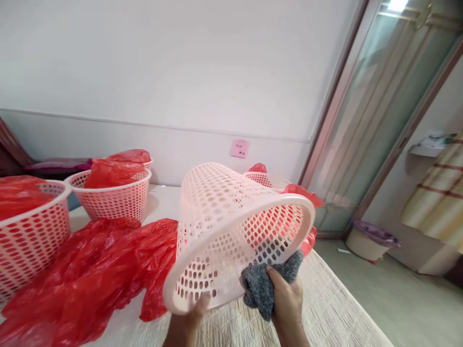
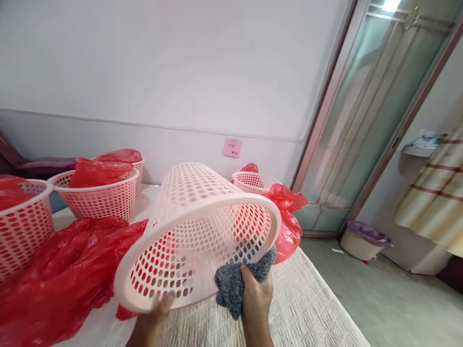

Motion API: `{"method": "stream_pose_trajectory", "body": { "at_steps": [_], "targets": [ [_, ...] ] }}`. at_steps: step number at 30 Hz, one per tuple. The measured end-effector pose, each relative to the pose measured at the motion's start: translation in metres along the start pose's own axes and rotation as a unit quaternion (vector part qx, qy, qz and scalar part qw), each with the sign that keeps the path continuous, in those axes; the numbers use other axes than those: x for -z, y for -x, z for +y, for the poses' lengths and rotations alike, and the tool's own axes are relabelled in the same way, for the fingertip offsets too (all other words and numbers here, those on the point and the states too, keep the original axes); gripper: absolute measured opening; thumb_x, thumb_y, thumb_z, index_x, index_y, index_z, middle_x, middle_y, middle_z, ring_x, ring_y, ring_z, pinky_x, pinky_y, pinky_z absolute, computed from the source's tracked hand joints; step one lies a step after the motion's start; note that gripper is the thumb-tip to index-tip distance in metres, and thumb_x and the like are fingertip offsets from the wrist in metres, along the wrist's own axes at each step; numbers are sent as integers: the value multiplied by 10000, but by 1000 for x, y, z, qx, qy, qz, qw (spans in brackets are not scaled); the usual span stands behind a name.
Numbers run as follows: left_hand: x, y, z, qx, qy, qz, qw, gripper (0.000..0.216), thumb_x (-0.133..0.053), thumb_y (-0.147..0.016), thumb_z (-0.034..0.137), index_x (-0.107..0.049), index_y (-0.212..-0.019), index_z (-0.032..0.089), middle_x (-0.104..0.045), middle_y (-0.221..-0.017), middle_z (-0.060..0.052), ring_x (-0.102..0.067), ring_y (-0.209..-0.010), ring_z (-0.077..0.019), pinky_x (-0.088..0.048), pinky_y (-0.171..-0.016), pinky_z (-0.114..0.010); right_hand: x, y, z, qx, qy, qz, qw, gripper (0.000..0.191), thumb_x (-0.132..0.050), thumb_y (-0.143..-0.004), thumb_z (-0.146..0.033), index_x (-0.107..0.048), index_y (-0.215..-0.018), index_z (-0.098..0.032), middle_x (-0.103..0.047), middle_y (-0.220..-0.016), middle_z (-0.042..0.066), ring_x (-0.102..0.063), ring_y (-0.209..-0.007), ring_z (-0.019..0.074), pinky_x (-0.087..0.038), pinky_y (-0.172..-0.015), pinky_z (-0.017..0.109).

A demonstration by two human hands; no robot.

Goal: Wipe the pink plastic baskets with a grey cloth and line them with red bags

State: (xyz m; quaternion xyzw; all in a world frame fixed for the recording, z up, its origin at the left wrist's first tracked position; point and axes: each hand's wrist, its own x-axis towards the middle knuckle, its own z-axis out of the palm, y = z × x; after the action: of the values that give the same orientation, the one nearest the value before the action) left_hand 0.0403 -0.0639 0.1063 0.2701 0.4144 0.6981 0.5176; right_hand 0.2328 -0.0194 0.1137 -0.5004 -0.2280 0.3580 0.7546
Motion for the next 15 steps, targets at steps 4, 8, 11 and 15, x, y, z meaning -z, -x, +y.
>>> {"method": "stream_pose_trajectory", "body": {
  "at_steps": [4,8,11,15],
  "targets": [
    [3,-11,10,80,67,-3,995,762,-762,-686,349,-500,-1373,148,-742,-1071,-136,-684,-1040,-349,-574,-876,-477,11,-7,-2,63,15,25,998,448,-822,-578,-360,-654,-932,-142,-710,-833,32,-653,-721,200,-555,-664,341],
    [-6,-11,4,79,130,-3,988,722,-706,-760,380,-462,-1404,163,-719,-1145,-143,-674,-1064,-344,-574,-868,-482,-3,14,6,25,-44,-3,999,530,-822,-622,-400,-631,-1058,-165,-720,-944,54,-682,-809,232,-576,-739,392],
    [-10,-5,-9,91,139,-8,986,607,-686,-770,413,-555,-1307,161,-713,-1167,-132,-620,-1164,-341,-523,-958,-486,-24,46,21,-50,-83,-63,993,571,-795,-672,-406,-587,-1148,-167,-725,-1010,77,-692,-927,270,-576,-823,425],
    [-3,-5,-25,41,-7,40,998,420,-722,-722,437,-680,-1064,197,-671,-1261,-90,-429,-1367,-317,-287,-1172,-449,-47,84,41,-122,-106,-167,973,609,-750,-734,-407,-517,-1248,-180,-710,-1122,85,-664,-1065,281,-515,-970,429]
  ]
}}
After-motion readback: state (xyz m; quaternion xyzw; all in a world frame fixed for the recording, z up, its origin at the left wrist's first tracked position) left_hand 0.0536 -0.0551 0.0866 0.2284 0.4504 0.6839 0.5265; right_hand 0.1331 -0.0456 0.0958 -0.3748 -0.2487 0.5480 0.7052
